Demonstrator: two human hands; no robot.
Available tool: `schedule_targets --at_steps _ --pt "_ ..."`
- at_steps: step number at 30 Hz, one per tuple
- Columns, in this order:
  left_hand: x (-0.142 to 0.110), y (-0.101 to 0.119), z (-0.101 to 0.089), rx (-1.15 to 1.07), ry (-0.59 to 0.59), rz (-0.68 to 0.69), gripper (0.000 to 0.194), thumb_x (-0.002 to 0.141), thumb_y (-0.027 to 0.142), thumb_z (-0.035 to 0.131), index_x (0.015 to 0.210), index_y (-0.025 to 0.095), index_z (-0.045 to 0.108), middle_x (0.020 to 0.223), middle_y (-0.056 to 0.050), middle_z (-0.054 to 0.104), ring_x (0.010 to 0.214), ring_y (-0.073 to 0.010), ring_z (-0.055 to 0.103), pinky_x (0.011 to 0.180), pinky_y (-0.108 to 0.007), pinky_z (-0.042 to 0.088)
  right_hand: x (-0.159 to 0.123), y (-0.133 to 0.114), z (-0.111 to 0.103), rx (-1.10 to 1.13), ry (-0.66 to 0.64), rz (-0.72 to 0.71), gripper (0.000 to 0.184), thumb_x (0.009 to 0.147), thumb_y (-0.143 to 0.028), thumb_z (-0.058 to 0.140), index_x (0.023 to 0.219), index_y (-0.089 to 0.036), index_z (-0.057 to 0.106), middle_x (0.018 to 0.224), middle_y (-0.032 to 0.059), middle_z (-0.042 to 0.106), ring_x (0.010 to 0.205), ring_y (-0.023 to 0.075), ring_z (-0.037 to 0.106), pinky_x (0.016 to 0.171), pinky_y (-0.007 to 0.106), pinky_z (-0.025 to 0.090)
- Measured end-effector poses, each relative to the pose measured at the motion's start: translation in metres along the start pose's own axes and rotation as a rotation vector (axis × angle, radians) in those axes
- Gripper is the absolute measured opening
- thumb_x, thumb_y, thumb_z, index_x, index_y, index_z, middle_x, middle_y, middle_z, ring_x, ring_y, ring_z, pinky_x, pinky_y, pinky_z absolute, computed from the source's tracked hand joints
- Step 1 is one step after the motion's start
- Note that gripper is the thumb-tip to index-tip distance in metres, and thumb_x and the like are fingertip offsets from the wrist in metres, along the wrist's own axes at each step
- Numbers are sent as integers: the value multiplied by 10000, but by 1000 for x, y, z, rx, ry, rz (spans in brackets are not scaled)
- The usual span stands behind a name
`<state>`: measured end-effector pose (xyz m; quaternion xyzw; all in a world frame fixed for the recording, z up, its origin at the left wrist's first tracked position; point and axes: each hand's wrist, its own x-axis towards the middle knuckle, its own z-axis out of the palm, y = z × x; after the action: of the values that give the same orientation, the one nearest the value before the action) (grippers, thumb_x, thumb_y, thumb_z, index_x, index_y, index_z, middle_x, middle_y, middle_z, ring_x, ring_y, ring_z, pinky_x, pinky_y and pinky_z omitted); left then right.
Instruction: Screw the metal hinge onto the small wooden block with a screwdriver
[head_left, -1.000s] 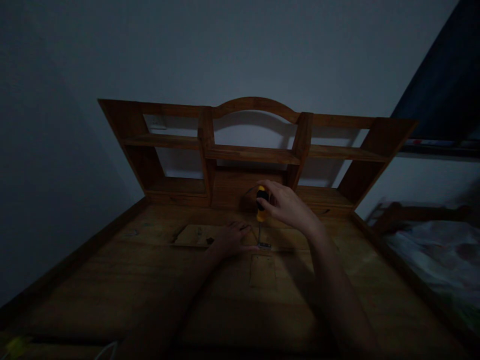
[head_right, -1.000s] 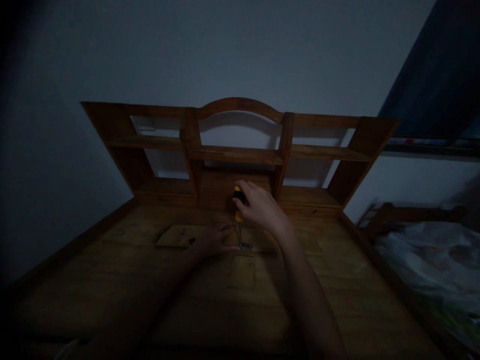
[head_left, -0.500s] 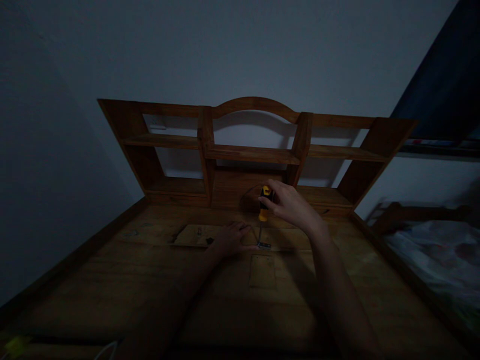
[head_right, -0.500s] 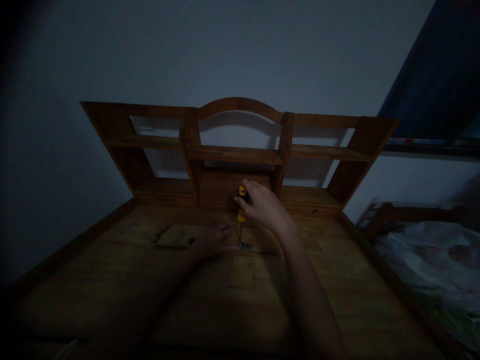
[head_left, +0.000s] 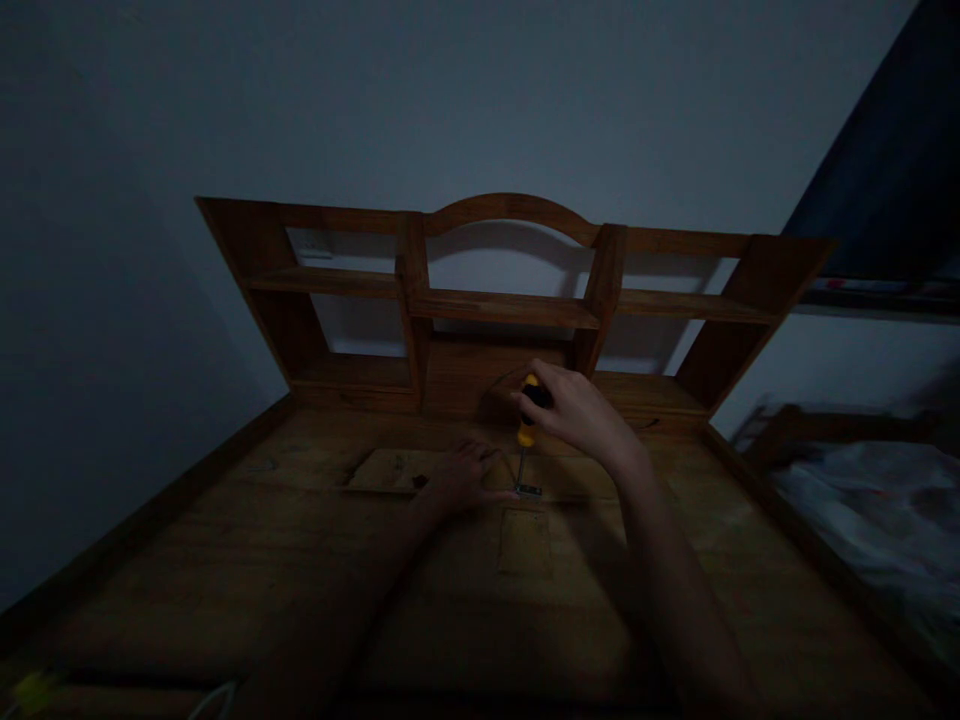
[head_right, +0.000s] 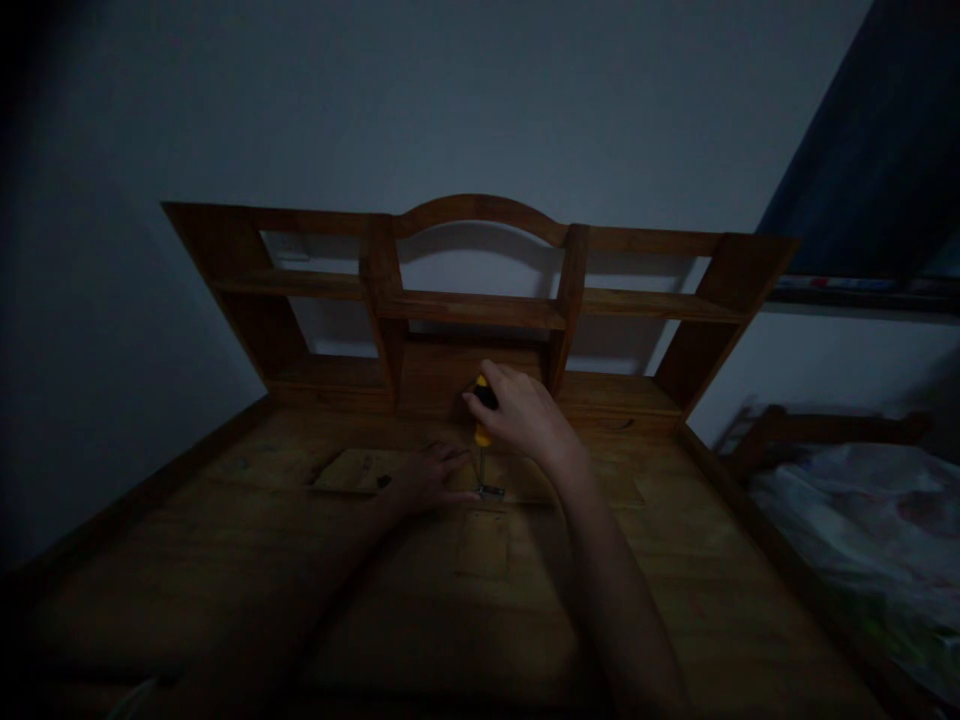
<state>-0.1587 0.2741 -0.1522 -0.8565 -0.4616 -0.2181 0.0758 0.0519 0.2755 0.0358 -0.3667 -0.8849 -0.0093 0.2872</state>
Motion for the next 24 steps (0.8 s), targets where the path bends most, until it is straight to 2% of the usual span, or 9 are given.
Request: schedule_targets --at_steps 3,5,7,12,15,18,24 --pt "0 0 1 4 5 4 753 791 785 506 1273 215 606 1190 -122 614 1090 -287 562 994 -441 428 0 1 1 -9 -2 -8 322 923 -395 537 1161 -179 552 1101 98 648 917 228 621 787 320 437" --pt "0 -1 1 2 4 4 770 786 794 498 1283 215 600 1193 -126 612 1088 -289 562 993 -448 427 -1 3 1 40 -14 -42 407 909 -331 548 1287 -186 505 1239 99 611 1016 229 611 863 327 439" --pt "0 -1 2 5 5 4 786 781 803 491 1278 205 603 1187 -131 614 1092 -294 560 995 -454 422 -1 4 0 81 -29 -65 434 914 -280 532 1337 -201 472 1264 81 605 1039 214 608 884 318 438" --pt "0 -1 1 5 9 21 784 787 804 480 1247 183 611 1151 -123 628 1077 -286 566 1002 -439 417 0 2 2 -21 -2 -33 240 958 -359 509 1129 -196 546 1021 72 661 896 215 626 768 303 434" --pt "0 -1 0 16 10 17 779 789 802 482 1240 181 612 1151 -126 625 1062 -285 572 992 -440 421 1 -1 5 -109 39 -9 269 963 -454 497 1016 -194 547 982 90 659 842 220 623 721 303 415" --pt "0 0 -1 8 9 23 752 800 788 486 1248 197 609 1145 -122 626 1067 -280 572 996 -438 419 1 -2 6 -122 35 7 336 954 -519 483 1030 -198 547 940 80 663 806 226 624 699 310 413" --pt "1 0 -2 -5 14 28 772 778 805 496 1238 197 619 1143 -122 631 1077 -283 572 1006 -439 415 1 2 3 -14 29 -28 300 931 -256 470 1214 -178 534 1149 101 626 1010 230 603 879 329 431"
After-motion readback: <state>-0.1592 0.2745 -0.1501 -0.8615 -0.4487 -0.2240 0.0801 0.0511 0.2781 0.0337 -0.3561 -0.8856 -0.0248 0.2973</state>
